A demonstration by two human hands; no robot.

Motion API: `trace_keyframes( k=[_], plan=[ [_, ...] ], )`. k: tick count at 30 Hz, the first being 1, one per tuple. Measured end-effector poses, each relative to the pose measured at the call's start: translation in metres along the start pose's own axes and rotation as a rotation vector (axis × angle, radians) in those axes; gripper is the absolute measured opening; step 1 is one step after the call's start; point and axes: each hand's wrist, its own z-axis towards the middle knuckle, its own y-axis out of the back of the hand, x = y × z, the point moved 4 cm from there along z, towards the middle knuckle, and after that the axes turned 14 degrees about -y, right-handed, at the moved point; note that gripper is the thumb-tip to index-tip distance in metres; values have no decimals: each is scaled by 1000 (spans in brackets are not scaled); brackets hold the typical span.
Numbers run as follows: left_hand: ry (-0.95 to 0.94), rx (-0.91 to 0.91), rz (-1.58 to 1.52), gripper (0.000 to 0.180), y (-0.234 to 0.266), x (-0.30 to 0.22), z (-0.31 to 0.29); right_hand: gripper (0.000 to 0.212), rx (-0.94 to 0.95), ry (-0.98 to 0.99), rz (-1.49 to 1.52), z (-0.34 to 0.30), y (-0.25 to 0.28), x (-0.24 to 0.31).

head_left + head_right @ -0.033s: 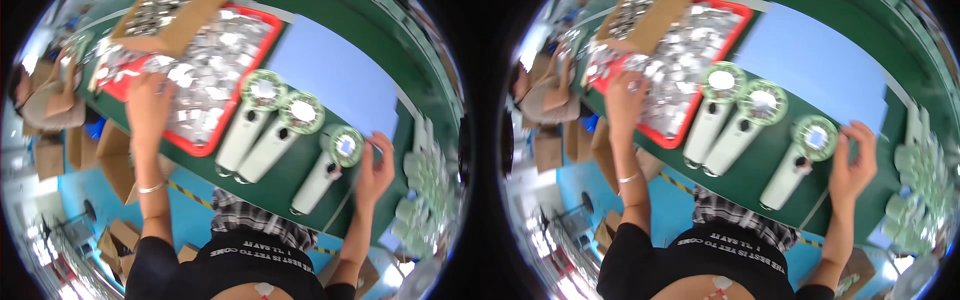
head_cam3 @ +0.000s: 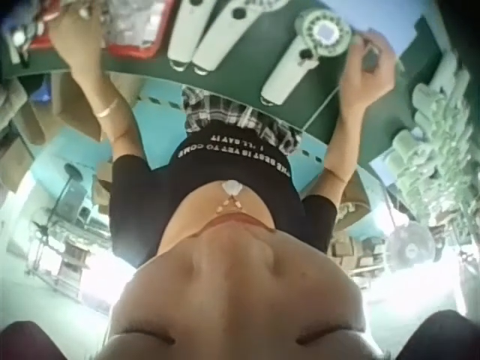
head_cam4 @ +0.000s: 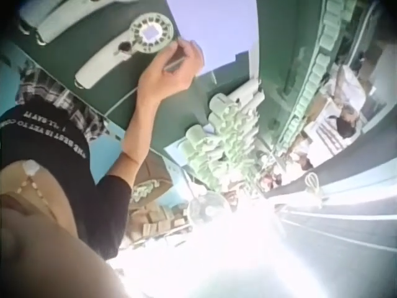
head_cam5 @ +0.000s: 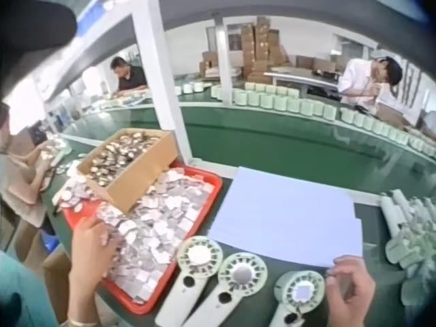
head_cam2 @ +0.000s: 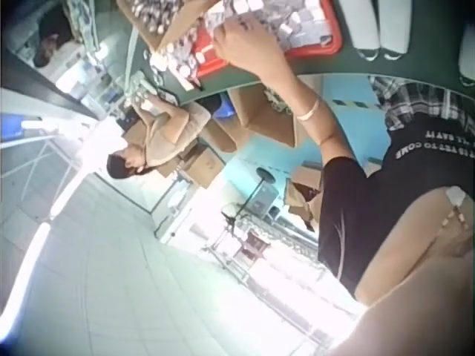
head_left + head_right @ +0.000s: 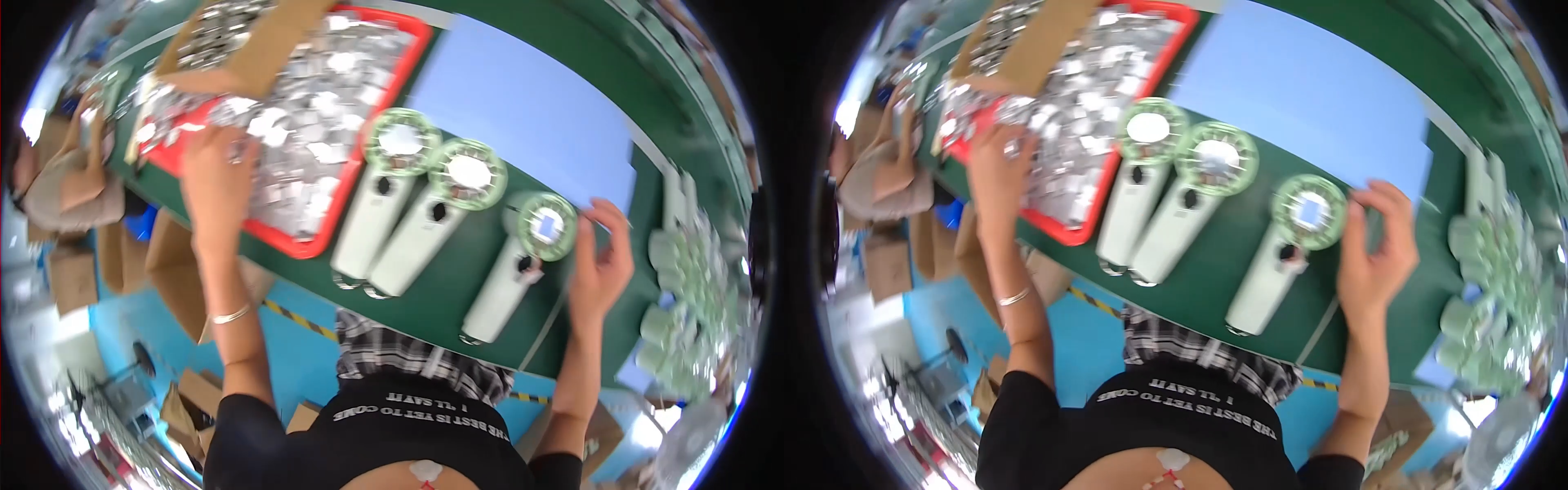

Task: The person assembles handheld fans by applying thermal pads, square electronic components, and round metal plates into the fan centers by hand, then passes the fans down the assembly line.

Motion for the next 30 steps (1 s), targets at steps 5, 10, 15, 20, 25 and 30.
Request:
trace_keyframes(
  k=[5, 10, 15, 20, 25, 30],
  plan=[
    [-107, -23, 162, 14, 1, -8, -4, 12, -76, 98, 49, 5, 7, 2],
    [-42, -247, -99, 10, 9, -10, 5, 15, -71, 105, 45, 4, 8, 5],
    [24, -10, -872, 8, 37, -151, 0, 36, 166, 473, -15, -16, 2, 49],
    [-326, 144, -1292, 11, 22, -219, 9, 44, 324, 530, -56, -26, -3, 66],
    [-164, 338, -1530, 9, 11, -228, 6, 39, 234, 516, -94, -26, 2, 59],
    [-80, 429, -1651, 10, 4, -237, 0, 39, 250, 512, -111, -22, 6, 52]
  ],
)
